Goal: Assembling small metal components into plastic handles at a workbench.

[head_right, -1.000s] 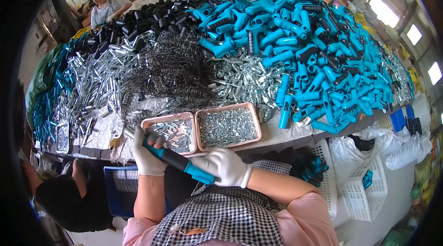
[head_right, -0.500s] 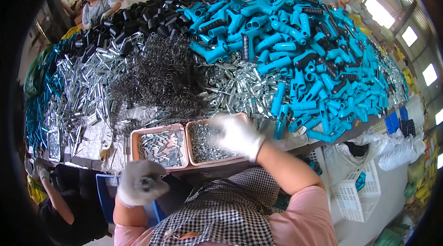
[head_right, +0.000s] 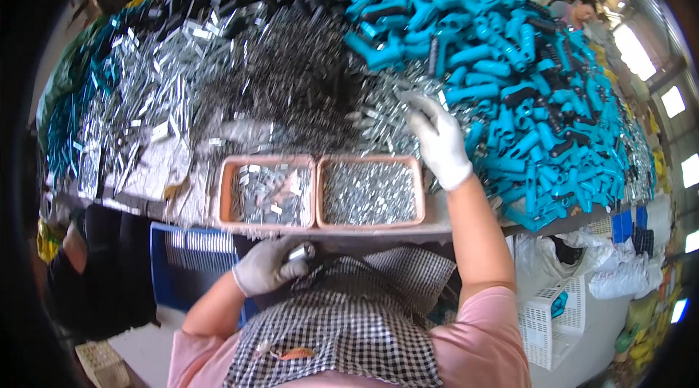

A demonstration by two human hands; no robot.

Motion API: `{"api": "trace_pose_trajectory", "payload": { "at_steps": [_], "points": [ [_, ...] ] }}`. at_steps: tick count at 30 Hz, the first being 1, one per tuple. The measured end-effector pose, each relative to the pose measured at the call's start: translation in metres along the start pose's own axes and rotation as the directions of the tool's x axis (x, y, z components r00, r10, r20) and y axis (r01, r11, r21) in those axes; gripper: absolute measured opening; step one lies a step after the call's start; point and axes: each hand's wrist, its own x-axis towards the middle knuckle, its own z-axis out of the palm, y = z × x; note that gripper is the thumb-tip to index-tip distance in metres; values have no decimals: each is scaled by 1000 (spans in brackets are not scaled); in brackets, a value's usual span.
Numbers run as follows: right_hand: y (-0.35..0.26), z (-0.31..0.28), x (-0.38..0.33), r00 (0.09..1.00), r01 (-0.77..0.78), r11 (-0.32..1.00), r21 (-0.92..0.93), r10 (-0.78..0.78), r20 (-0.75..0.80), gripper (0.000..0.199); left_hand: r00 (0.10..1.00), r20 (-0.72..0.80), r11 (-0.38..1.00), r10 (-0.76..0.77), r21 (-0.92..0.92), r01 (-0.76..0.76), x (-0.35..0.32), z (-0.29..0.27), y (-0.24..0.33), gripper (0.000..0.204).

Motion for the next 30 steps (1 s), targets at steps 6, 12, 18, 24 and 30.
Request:
{"api": "trace_pose_trajectory", "payload": {
  "at_steps": [6, 12, 18, 24, 30],
  "points": [
    [-48, 61, -110, 655, 520, 851, -75, -341, 674, 31, 962, 266, 990, 57, -139, -20, 4, 10, -3, 52],
    [-49, 72, -146, 643, 588, 806, -71, -412, 646, 29, 954, 239, 977, 181, -156, -147, 0, 30, 7, 53],
    [-40, 79, -170, 314, -885, 439, -154, 808, 498, 40, 991, -24, 704, 133, 706, -77, -9, 50, 20, 43],
    [-33, 74, -177, 737, 511, 791, -337, -201, 646, 60, 997, -9, 823, 83, 564, -63, -17, 49, 18, 44],
    [-33, 67, -185, 714, -325, 884, -335, 462, 526, 50, 992, -32, 813, 119, 577, -79, -18, 51, 20, 42]
  ]
}}
